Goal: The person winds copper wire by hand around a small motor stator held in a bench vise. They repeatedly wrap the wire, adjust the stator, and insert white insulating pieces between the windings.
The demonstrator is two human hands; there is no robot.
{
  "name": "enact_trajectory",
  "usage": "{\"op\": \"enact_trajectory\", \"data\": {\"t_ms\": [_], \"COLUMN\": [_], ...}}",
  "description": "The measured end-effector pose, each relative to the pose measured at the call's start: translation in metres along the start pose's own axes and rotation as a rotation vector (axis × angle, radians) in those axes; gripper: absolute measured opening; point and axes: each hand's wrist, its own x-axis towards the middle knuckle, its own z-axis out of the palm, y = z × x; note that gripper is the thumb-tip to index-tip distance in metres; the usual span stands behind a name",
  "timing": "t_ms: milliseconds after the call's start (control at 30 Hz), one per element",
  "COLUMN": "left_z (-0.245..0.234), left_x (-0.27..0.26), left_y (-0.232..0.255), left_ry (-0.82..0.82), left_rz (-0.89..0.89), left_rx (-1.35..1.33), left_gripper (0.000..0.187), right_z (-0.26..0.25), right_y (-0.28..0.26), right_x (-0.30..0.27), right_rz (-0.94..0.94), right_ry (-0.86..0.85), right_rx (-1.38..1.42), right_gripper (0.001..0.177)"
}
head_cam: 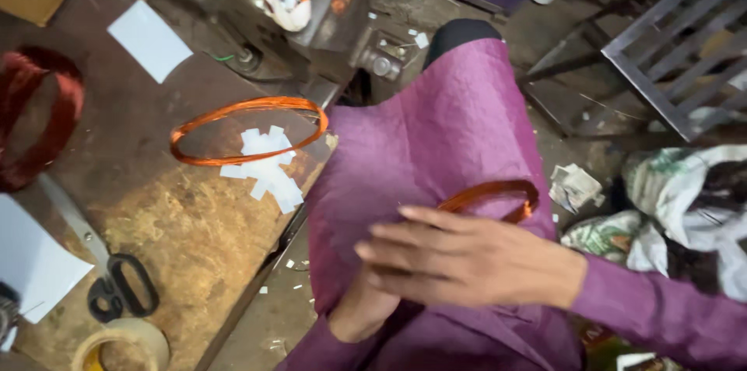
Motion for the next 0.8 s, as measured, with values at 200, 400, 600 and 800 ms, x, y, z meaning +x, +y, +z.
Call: {"op": "enact_trajectory", "data": {"t_ms": [200, 400, 600, 800], "left_z": [-0.008, -0.025, -0.037, -0.057], "left_x": [0.006, 0.016, 0.024, 0.035], "left_y": [0.011, 0.033, 0.043, 0.063], "left_ry": [0.070, 0.085, 0.040, 0.050], "left_rz": [-0.672, -0.778, -0.615, -0.651], "left_rx": [-0.338, -0.924, -0.634, -0.659], "left_gripper": [0.029, 0.046, 0.044, 0.039], "right_z": [-0.001, 0.016, 0.020, 0.000], "right_y": [0.010, 0.016, 0.015, 0.026], "right_x": [0.018, 0.002, -0.017, 0.005], "right_rz": [0.088, 0.243, 0.143, 0.132], "right_ry": [-0.050, 0.039, 0.130, 0.202], "right_rx": [-0.029, 0.103, -0.012, -0.053], "right_gripper": [0.054, 0.026, 0.025, 0.022]}}
